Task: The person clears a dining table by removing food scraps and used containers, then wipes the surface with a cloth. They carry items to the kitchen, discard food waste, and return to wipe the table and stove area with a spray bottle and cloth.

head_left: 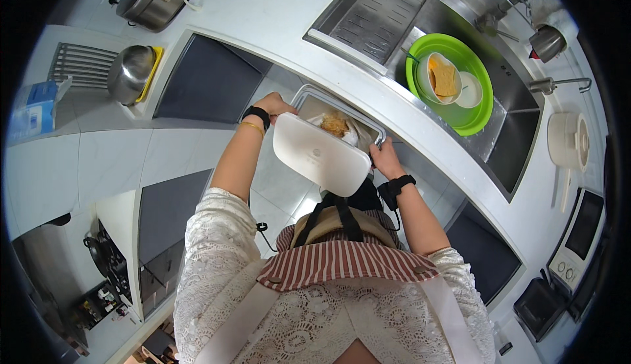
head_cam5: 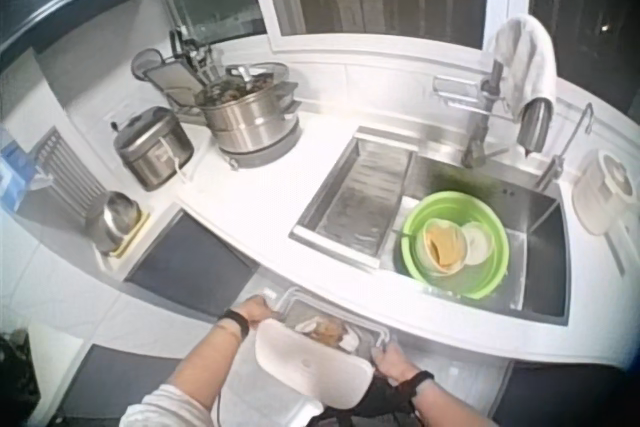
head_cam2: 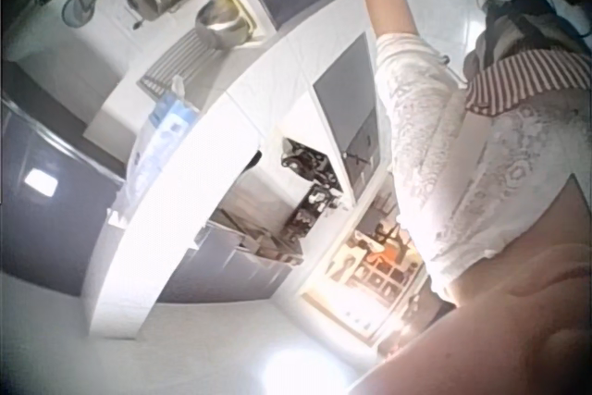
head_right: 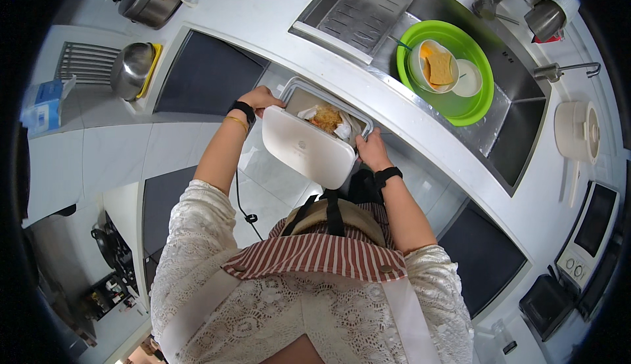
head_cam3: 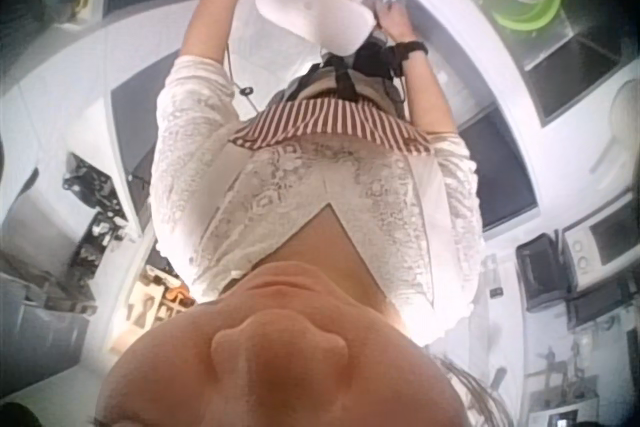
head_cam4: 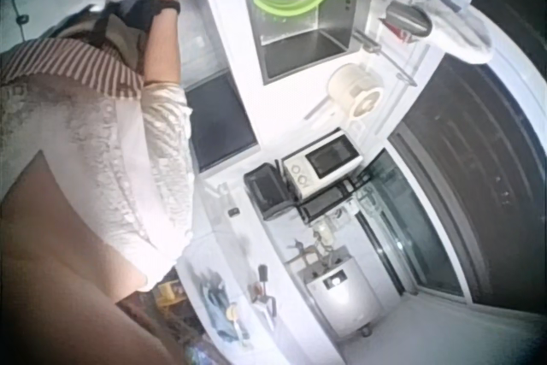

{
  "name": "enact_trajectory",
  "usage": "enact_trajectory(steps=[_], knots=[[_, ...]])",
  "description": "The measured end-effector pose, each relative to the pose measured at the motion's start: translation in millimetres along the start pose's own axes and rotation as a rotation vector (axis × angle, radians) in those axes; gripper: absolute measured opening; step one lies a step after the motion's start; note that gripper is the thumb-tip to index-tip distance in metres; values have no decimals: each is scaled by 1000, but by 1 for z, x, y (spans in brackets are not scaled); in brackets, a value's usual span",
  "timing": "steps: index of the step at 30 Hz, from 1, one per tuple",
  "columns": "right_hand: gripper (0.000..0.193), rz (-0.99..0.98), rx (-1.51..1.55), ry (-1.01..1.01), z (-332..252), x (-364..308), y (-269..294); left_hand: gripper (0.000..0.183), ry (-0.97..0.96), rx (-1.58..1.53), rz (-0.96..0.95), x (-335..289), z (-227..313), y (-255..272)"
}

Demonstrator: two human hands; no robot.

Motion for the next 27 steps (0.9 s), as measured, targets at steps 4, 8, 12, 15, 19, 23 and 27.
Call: enact_trajectory(steps=[4,8,12,15,19,23,27], knots=[[45,11,-68,-6,-5,-1,-1,18,-37,-106,9,-4,6,3],[44,8,-211,-36,-18,-7,2,14,-96,-197,114,-5,12,1],[41,-121,-311,-128,-35,-8,11,15,-175,-276,218,-13,13,-1],[41,-127,-155,-220,-38,-9,10,13,-179,-174,193,-16,11,3],[41,-38,-198,-166,-35,-4,-3,29,-124,-194,259,-12,10,9],[42,-42,-222,-280,-28,-1,-9,31,-170,-268,194,-6,6,4],[41,24,-219,-198,-25,-3,-4,25,-200,-284,163,0,0,-1]])
Point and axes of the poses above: each hand's wrist, its own x-axis towards the middle knuckle, its own y-axis out of the back of the hand, z = x × y, the point moved 1 cm from there along x, towards the middle knuckle, and after that the axes turned 6 degrees about x, right-handed, at the moved point
